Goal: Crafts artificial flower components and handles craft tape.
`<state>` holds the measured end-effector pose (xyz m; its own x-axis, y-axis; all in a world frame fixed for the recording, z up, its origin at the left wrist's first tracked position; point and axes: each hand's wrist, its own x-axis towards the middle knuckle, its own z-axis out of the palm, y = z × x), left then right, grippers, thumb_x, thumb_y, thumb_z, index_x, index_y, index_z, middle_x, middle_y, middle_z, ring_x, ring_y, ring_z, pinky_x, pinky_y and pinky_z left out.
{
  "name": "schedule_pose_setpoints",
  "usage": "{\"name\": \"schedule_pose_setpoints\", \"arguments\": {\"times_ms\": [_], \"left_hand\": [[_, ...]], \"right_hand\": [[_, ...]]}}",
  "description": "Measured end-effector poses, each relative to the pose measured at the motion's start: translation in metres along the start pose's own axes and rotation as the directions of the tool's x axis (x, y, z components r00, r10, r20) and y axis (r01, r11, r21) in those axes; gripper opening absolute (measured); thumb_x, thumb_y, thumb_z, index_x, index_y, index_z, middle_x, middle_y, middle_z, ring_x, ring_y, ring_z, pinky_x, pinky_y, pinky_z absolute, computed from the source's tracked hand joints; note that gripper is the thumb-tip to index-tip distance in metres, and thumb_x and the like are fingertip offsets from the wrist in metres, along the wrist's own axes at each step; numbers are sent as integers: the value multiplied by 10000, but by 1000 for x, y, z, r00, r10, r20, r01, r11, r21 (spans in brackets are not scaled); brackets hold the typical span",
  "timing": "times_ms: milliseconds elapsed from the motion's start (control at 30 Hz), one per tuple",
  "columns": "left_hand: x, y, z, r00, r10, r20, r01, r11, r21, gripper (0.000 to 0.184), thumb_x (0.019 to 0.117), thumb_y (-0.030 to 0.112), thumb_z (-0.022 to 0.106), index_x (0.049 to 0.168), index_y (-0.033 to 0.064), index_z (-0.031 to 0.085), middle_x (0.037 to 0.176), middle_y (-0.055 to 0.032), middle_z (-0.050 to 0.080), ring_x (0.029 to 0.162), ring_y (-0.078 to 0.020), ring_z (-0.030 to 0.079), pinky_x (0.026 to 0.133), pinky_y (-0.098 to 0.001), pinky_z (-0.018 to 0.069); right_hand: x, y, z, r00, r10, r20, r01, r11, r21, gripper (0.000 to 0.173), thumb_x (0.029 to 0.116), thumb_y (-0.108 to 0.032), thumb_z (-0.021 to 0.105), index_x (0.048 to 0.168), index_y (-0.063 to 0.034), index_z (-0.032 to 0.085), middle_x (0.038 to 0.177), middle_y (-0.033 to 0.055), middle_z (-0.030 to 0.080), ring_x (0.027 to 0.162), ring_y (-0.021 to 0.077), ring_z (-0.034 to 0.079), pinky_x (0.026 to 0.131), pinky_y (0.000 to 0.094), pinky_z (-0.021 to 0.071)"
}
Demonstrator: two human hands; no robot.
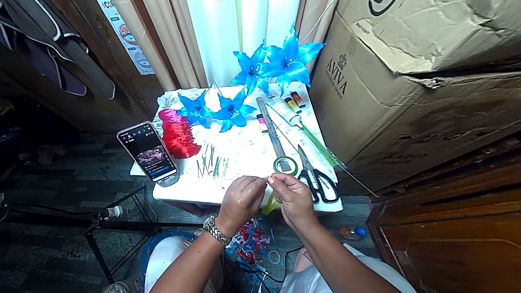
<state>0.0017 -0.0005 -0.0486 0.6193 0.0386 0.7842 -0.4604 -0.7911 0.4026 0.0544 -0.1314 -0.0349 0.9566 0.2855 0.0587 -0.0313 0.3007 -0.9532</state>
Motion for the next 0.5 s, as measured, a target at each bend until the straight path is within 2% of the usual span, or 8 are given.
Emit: {"name": "schedule_pose_setpoints", "arguments": {"times_ms": [200, 333, 367, 433, 500], "left_hand": [[-2, -2, 3, 999, 39, -33, -35, 993, 112, 107, 897, 9, 665, 945, -18, 757, 885, -129, 747, 854, -207, 735, 821, -292, 594], [-6, -2, 9, 998, -26, -52, 32, 993, 112, 108, 892, 19, 646, 911, -19, 746, 847, -125, 744, 806, -198, 729, 781, -294, 593], [-6, -1, 10, 994, -88, -59, 92, 994, 60, 114, 889, 19, 640, 902, -26, 743, 832, -124, 740, 794, -181, 725, 779, -281, 591], [-5, 4, 10, 953, -298, -48, 289, 947, -138, 130, 899, 22, 631, 903, -40, 744, 805, -103, 724, 767, -108, 699, 771, -222, 576], [0, 11, 6, 842, -537, 42, 507, 763, -400, 110, 924, 14, 632, 914, -33, 732, 808, -48, 713, 757, -48, 677, 758, -205, 572]], "right_hand": [[-1, 3, 2, 999, 29, -15, -30, 999, -18, 124, 918, 25, 661, 860, -51, 740, 713, -64, 656, 525, -33, 459, 505, 130, 379], [-5, 8, 6, 997, 55, -45, -56, 998, -16, 104, 933, 13, 659, 864, -51, 703, 678, -64, 612, 514, -24, 444, 496, 133, 365], [-5, 10, 7, 998, 56, -43, -56, 998, -13, 97, 935, 10, 664, 869, -49, 704, 682, -60, 618, 515, -25, 447, 496, 131, 367], [-5, 11, 7, 998, 49, -29, -48, 999, 5, 85, 932, 11, 675, 884, -42, 721, 708, -52, 653, 526, -27, 469, 506, 131, 387], [-5, 9, 7, 999, 39, -1, -39, 999, 28, 80, 931, 15, 679, 909, -38, 736, 740, -47, 682, 543, -28, 499, 523, 127, 415]]}}
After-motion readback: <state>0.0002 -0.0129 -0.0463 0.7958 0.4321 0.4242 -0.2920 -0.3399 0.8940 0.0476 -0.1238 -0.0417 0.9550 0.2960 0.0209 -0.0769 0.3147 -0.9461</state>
